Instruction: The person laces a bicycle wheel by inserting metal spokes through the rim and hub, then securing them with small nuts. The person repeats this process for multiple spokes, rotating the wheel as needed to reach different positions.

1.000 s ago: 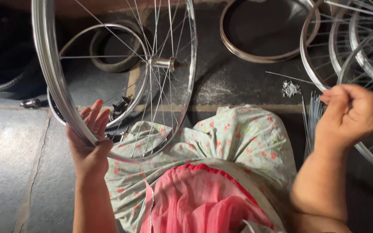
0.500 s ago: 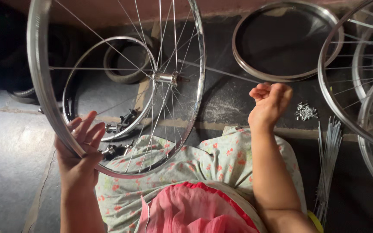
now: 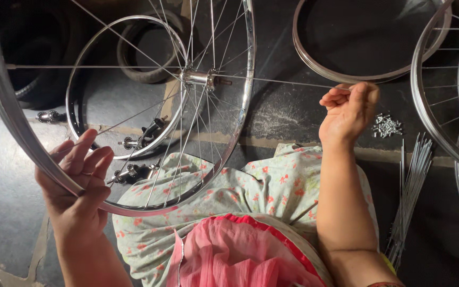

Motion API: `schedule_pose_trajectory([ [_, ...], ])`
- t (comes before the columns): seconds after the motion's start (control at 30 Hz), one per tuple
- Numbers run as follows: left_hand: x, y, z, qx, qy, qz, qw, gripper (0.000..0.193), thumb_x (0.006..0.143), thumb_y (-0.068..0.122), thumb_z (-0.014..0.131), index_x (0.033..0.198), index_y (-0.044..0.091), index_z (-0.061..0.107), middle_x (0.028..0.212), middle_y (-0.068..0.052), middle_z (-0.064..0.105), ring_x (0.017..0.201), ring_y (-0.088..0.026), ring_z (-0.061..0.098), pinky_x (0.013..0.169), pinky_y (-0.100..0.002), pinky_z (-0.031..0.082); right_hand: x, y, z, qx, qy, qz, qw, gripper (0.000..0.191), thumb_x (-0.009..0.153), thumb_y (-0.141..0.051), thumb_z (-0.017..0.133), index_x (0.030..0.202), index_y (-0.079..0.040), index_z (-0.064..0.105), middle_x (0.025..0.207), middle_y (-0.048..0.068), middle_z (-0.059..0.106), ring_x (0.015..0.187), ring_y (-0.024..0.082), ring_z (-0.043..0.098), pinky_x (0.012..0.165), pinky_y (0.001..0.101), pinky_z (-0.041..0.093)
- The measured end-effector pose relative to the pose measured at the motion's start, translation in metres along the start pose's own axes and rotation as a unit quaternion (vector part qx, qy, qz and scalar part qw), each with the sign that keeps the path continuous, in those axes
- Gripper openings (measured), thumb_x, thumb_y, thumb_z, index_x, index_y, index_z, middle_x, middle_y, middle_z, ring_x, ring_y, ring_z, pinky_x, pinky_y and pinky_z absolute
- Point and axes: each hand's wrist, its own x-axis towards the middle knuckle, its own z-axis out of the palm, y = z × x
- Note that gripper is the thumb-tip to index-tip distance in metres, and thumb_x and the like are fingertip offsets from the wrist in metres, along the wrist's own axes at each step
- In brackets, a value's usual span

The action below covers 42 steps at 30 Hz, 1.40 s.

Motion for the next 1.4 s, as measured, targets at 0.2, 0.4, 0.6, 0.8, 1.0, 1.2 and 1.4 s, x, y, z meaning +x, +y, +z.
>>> schedule_pose_trajectory([
  [0.2,0.000,0.000,-0.002,-0.010,-0.013,0.004,1.000,0.079,0.077,-0.025,0.049,0.149,0.005,0.038,0.156,-0.028,0.051,0.137,-0.031,0.060,0.123,-0.044,0.048,-0.003,0.000,0.006,-0.002,-0.001,0.010,1.000,0.019,0.115,-0.028,0.055,0.113,-0.009,0.051,0.095,0.010,0.068,0.080,0.018,0.070,0.067,0.0334,0.060],
  [0.4,-0.001,-0.004,-0.002,-0.018,-0.020,0.011,1.000,0.081,0.074,-0.025,0.049,0.149,0.005,0.038,0.155,-0.029,0.051,0.136,-0.032,0.061,0.122,-0.045,0.049,-0.003,0.001,0.007,-0.015,-0.004,0.013,1.000,0.021,0.116,-0.029,0.055,0.112,-0.009,0.050,0.094,0.010,0.068,0.080,0.018,0.070,0.069,0.0340,0.060],
  [0.6,0.001,-0.002,-0.003,-0.020,-0.022,0.012,0.999,0.083,0.071,-0.024,0.050,0.148,0.005,0.038,0.155,-0.030,0.050,0.136,-0.033,0.061,0.122,-0.046,0.049,-0.003,0.000,0.012,0.002,-0.005,0.031,0.999,0.022,0.115,-0.030,0.056,0.112,-0.009,0.051,0.092,0.010,0.067,0.078,0.018,0.068,0.070,0.0343,0.060],
  [0.8,0.002,0.000,-0.002,-0.017,-0.015,0.007,1.000,0.084,0.071,-0.024,0.050,0.148,0.005,0.036,0.155,-0.031,0.049,0.136,-0.033,0.061,0.122,-0.045,0.049,-0.004,0.001,0.016,-0.003,0.009,0.030,1.000,0.020,0.114,-0.028,0.056,0.112,-0.009,0.050,0.093,0.010,0.067,0.078,0.018,0.069,0.069,0.0344,0.060],
  [1.0,0.001,0.000,-0.003,-0.014,-0.010,0.001,1.000,0.084,0.071,-0.024,0.049,0.149,0.005,0.036,0.156,-0.032,0.049,0.136,-0.033,0.061,0.122,-0.045,0.049,-0.002,0.000,0.011,-0.006,0.018,0.028,0.999,0.019,0.115,-0.027,0.055,0.112,-0.009,0.051,0.093,0.010,0.068,0.078,0.018,0.069,0.069,0.0338,0.060],
  [1.2,0.001,-0.001,-0.002,-0.029,-0.020,0.004,0.999,0.084,0.072,-0.024,0.051,0.149,0.005,0.036,0.156,-0.031,0.049,0.136,-0.033,0.061,0.122,-0.044,0.049,-0.003,0.003,0.014,-0.010,0.012,0.033,0.999,0.019,0.115,-0.027,0.055,0.111,-0.009,0.050,0.093,0.010,0.068,0.077,0.018,0.069,0.068,0.0340,0.061],
  [1.4,-0.002,0.002,0.002,-0.022,-0.028,0.015,0.999,0.085,0.072,-0.023,0.052,0.151,0.006,0.038,0.155,-0.031,0.049,0.135,-0.032,0.061,0.123,-0.045,0.049,-0.011,0.014,0.027,0.005,-0.014,0.106,0.994,0.016,0.112,-0.024,0.058,0.111,-0.008,0.055,0.094,0.009,0.070,0.077,0.017,0.070,0.069,0.0328,0.061],
])
